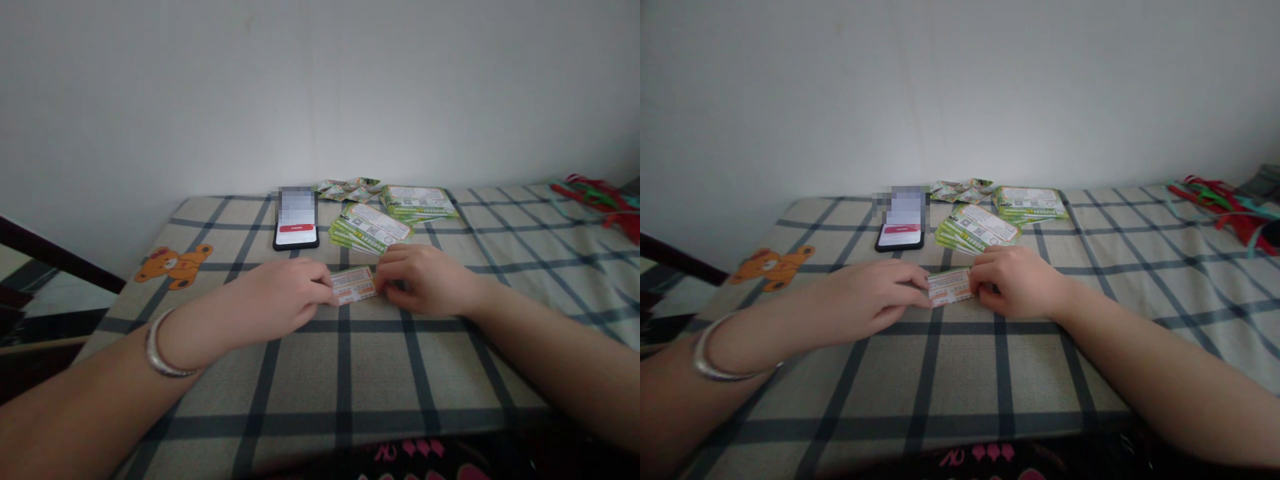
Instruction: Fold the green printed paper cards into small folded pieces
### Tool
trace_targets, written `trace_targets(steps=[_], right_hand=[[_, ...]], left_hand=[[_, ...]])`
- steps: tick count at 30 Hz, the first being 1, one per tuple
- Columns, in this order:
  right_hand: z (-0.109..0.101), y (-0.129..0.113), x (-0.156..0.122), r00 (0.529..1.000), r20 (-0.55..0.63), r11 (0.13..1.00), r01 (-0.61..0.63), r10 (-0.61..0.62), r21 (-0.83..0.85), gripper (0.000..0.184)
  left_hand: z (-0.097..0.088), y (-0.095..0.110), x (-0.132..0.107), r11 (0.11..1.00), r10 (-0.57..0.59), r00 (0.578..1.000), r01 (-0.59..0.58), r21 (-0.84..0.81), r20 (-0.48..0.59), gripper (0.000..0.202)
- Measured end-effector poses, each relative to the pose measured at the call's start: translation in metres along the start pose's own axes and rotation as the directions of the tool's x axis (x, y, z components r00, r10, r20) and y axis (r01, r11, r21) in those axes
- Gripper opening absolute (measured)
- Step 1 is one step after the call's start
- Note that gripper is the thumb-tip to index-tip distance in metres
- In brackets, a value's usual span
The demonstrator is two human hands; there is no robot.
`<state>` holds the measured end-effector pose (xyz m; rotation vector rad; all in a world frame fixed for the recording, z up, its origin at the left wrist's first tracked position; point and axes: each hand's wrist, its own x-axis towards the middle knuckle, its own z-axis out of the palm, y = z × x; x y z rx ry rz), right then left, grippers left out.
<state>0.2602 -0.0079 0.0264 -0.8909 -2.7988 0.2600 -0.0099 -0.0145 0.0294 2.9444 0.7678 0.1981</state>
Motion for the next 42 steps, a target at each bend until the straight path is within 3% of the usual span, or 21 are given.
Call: trace_targets(steps=[4, 7, 13, 19, 24, 33, 42], right_hand=[[0.007, 0.000, 0.002, 0.989, -0.136, 0.998, -0.062, 0.064, 0.016, 0.012], [0.013, 0.001, 0.005, 0.980, -0.199, 1.000, -0.026, 0.028, 0.012, 0.019], [0.020, 0.005, 0.008, 0.983, -0.183, 0.998, 0.023, -0.032, -0.050, 0.045], [0.019, 0.006, 0.007, 0.974, -0.222, 0.998, 0.032, -0.043, -0.053, 0.046], [0.018, 0.006, 0.007, 0.962, -0.268, 0.998, 0.034, -0.046, -0.050, 0.043], [0.019, 0.002, 0.008, 0.940, -0.341, 0.994, -0.010, -0.026, -0.105, 0.030], [0.017, 0.004, 0.006, 0.871, -0.476, 0.991, 0.134, -0.121, -0.007, 0.015]], left_hand=[[0.004, -0.006, 0.002, 0.997, 0.074, 0.994, -0.073, 0.007, -0.075, 0.031], [0.008, -0.007, 0.005, 0.997, 0.074, 0.991, -0.071, 0.034, -0.109, 0.029], [0.019, 0.000, 0.012, 0.998, -0.059, 0.979, 0.064, 0.017, -0.197, 0.019], [0.025, 0.001, 0.017, 0.970, -0.213, 0.927, 0.163, -0.179, -0.310, 0.017], [0.026, 0.001, 0.017, 0.946, -0.301, 0.902, 0.242, -0.217, -0.310, 0.023], [0.022, 0.001, 0.018, 0.961, -0.237, 0.899, 0.161, -0.224, -0.368, 0.019], [0.020, 0.000, 0.012, 0.994, -0.108, 0.877, 0.083, -0.075, -0.467, 0.033]])
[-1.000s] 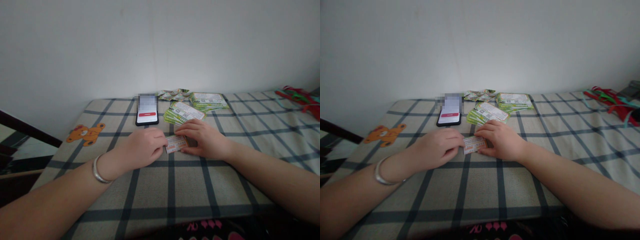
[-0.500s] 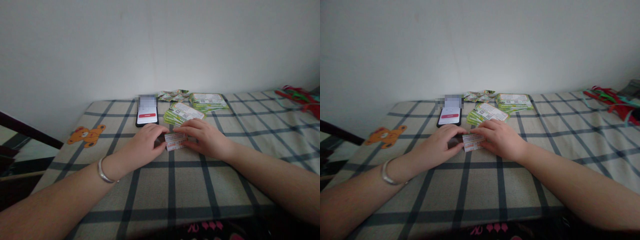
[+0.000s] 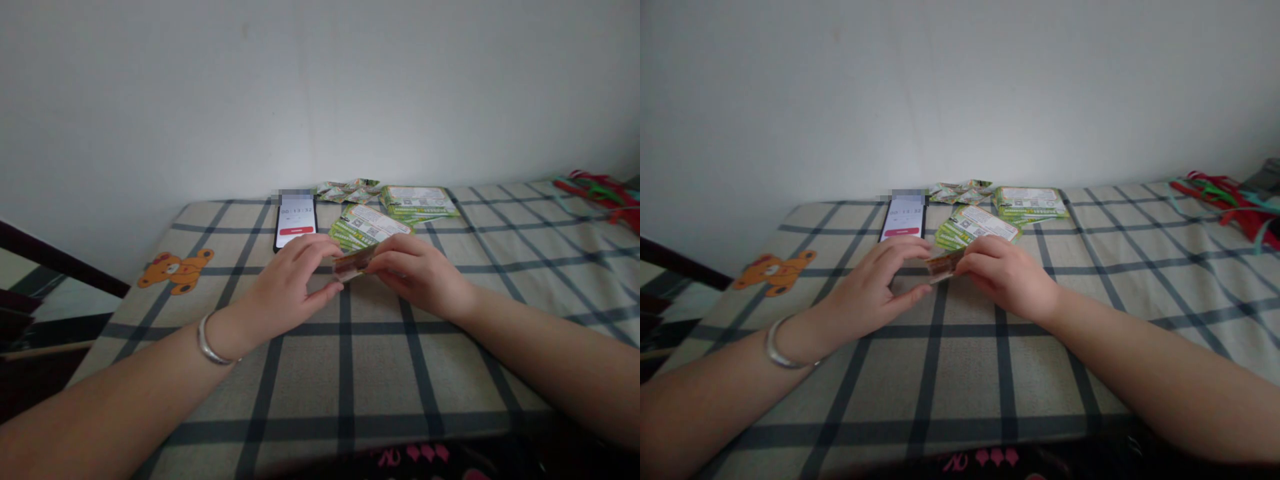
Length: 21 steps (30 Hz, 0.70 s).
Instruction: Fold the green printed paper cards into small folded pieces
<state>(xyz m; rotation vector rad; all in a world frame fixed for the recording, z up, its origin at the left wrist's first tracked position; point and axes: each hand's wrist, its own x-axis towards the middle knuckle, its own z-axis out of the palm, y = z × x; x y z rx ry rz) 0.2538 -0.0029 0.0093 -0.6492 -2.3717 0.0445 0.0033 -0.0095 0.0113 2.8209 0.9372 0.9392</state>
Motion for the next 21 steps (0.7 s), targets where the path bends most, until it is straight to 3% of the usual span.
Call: trace_targets(steps=[6, 13, 21], right_hand=[[-0.0002, 0.0035, 0.0016, 0.999, 0.047, 1.000, -0.010, 0.010, 0.014, 0.013], [-0.0036, 0.0067, 0.0015, 0.987, 0.153, 0.999, 0.038, -0.037, -0.003, 0.018], [-0.0008, 0.0023, 0.0029, 0.948, 0.273, 0.976, 0.197, -0.165, -0.092, 0.019]], left_hand=[[-0.0002, 0.0012, -0.0008, 0.995, 0.070, 0.998, -0.069, 0.068, -0.008, 0.039], [0.0019, -0.0009, -0.0014, 0.975, 0.139, 0.990, -0.140, 0.174, 0.020, 0.027], [0.0031, -0.0004, 0.0024, 0.991, 0.015, 1.000, -0.017, 0.136, 0.014, 0.020]])
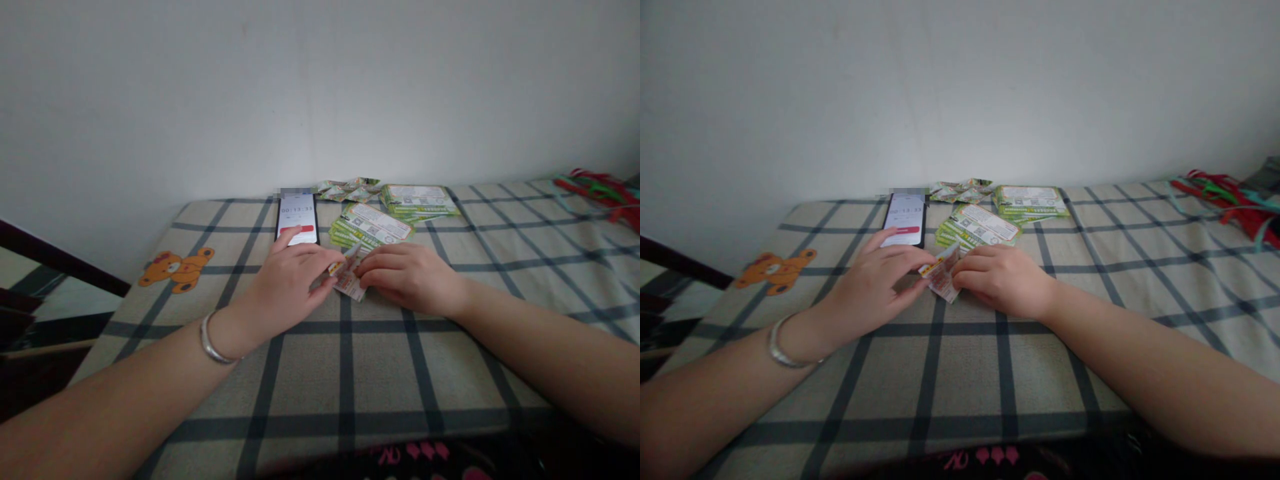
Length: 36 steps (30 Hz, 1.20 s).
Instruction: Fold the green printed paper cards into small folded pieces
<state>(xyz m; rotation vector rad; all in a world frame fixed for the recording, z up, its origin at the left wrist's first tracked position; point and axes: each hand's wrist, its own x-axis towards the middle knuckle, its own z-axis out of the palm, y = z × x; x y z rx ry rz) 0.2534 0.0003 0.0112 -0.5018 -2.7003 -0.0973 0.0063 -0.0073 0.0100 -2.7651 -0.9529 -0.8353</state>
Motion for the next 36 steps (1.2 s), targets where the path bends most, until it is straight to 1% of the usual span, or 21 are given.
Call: trace_targets(steps=[4, 7, 10, 13, 15, 17, 19, 20, 22, 24, 27, 30, 33, 36], right_hand=[[0.0014, -0.0037, 0.0015, 0.999, 0.012, 0.999, 0.036, -0.036, -0.035, 0.021], [0.0016, -0.0054, 0.0017, 0.997, 0.030, 0.995, 0.066, -0.064, -0.072, 0.023], [0.0016, -0.0064, 0.0014, 0.995, 0.050, 0.993, 0.089, -0.086, -0.079, 0.026], [0.0016, -0.0075, 0.0012, 0.995, 0.079, 0.995, 0.070, -0.064, -0.077, 0.024], [0.0015, -0.0079, 0.0013, 0.995, 0.090, 0.997, 0.049, -0.044, -0.056, 0.024], [0.0015, -0.0081, 0.0014, 0.996, 0.087, 0.999, 0.035, -0.033, -0.021, 0.023], [0.0016, -0.0078, 0.0014, 0.996, 0.081, 1.000, 0.024, -0.026, 0.019, 0.022], [0.0016, -0.0076, 0.0012, 0.996, 0.084, 0.999, 0.015, -0.018, 0.042, 0.021], [0.0013, -0.0070, 0.0006, 0.995, 0.102, 0.995, -0.016, 0.006, 0.099, 0.021], [0.0006, -0.0064, -0.0003, 0.991, 0.131, 0.987, -0.056, 0.036, 0.151, 0.023], [-0.0011, -0.0056, -0.0015, 0.985, 0.155, 0.974, -0.105, 0.074, 0.202, 0.024], [-0.0025, -0.0045, -0.0015, 0.987, 0.134, 0.956, -0.118, 0.085, 0.268, 0.025], [-0.0033, -0.0036, -0.0006, 0.986, 0.127, 0.945, -0.139, 0.106, 0.296, 0.023], [-0.0033, -0.0034, 0.0006, 0.978, 0.131, 0.945, -0.195, 0.165, 0.263, 0.018]], left_hand=[[0.0024, 0.0003, -0.0008, 0.996, -0.062, 0.997, 0.064, -0.056, 0.041, 0.024], [0.0048, -0.0001, -0.0022, 0.988, -0.113, 0.992, 0.118, -0.104, 0.049, 0.026], [0.0068, -0.0008, -0.0027, 0.960, -0.167, 0.985, 0.171, -0.222, 0.038, 0.024], [0.0078, -0.0008, -0.0019, 0.922, -0.196, 0.978, 0.209, -0.327, 0.073, 0.018], [0.0081, -0.0011, -0.0013, 0.913, -0.196, 0.978, 0.209, -0.349, 0.072, 0.017], [0.0081, -0.0020, -0.0011, 0.930, -0.162, 0.986, 0.166, -0.328, 0.038, 0.023], [0.0077, -0.0033, -0.0015, 0.964, -0.084, 0.996, 0.085, -0.251, 0.012, 0.029], [0.0072, -0.0039, -0.0019, 0.980, -0.036, 0.999, 0.038, -0.196, 0.013, 0.029], [0.0057, -0.0045, -0.0028, 0.995, 0.056, 0.998, -0.053, -0.086, 0.040, 0.023], [0.0040, -0.0041, -0.0039, 0.992, 0.129, 0.988, -0.129, -0.009, 0.085, 0.020], [0.0024, -0.0027, -0.0050, 0.975, 0.214, 0.972, -0.218, 0.029, 0.096, 0.018], [0.0031, -0.0021, -0.0045, 0.956, 0.281, 0.954, -0.288, 0.060, 0.105, 0.019], [0.0050, -0.0025, -0.0026, 0.946, 0.315, 0.946, -0.320, 0.054, 0.076, 0.020], [0.0059, -0.0027, -0.0005, 0.939, 0.341, 0.938, -0.342, 0.023, 0.058, 0.022]])
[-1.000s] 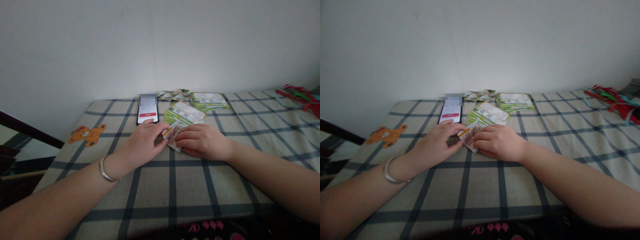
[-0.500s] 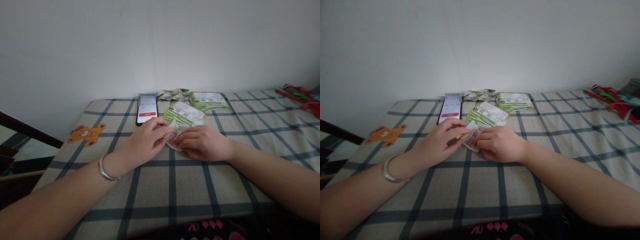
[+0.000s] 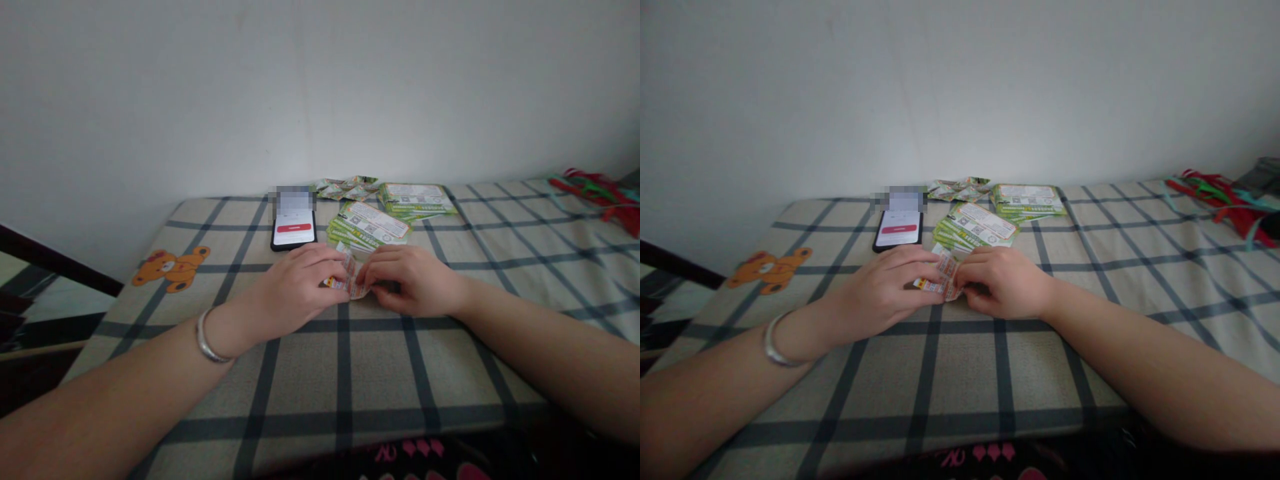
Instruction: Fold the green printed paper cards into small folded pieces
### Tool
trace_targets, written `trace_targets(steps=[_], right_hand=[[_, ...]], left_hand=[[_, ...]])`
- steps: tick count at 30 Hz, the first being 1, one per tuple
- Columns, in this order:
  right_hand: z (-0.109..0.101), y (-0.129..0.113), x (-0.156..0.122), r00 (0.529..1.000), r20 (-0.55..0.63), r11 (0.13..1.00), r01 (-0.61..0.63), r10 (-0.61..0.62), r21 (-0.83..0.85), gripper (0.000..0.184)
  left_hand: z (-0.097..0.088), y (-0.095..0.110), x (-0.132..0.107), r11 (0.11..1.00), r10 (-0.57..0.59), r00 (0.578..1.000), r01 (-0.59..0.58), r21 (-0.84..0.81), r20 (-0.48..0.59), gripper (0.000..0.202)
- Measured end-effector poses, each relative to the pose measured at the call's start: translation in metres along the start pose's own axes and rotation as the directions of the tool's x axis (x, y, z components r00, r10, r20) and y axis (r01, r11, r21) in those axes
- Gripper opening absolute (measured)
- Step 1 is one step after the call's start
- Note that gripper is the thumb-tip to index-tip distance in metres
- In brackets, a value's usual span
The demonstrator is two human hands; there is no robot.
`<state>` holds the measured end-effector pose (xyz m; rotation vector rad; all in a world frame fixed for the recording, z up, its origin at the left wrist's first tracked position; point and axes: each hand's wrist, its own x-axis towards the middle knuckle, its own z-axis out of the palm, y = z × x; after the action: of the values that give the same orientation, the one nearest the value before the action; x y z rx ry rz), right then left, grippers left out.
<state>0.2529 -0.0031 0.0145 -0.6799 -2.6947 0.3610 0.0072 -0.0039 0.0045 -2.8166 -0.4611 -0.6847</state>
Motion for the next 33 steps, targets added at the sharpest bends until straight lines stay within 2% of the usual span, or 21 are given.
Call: trace_targets(steps=[10, 21, 27, 33], right_hand=[[0.006, 0.001, 0.001, 0.987, -0.129, 0.995, -0.098, 0.094, -0.027, 0.009], [0.005, 0.005, 0.001, 0.981, -0.108, 0.986, -0.165, 0.160, -0.035, 0.009], [0.007, 0.006, 0.003, 0.982, -0.115, 0.981, -0.164, 0.152, -0.106, 0.011], [0.012, 0.009, 0.002, 0.973, -0.146, 0.978, -0.194, 0.181, -0.082, 0.011]], left_hand=[[-0.004, 0.000, 0.002, 0.996, 0.024, 0.996, -0.017, -0.093, 0.080, 0.024], [-0.003, 0.002, -0.002, 0.995, 0.017, 0.987, -0.001, -0.095, 0.162, 0.030], [-0.003, 0.003, 0.000, 0.989, -0.011, 0.989, 0.033, -0.146, 0.148, 0.028], [-0.002, 0.004, 0.000, 0.988, -0.017, 0.987, 0.040, -0.147, 0.158, 0.029]])
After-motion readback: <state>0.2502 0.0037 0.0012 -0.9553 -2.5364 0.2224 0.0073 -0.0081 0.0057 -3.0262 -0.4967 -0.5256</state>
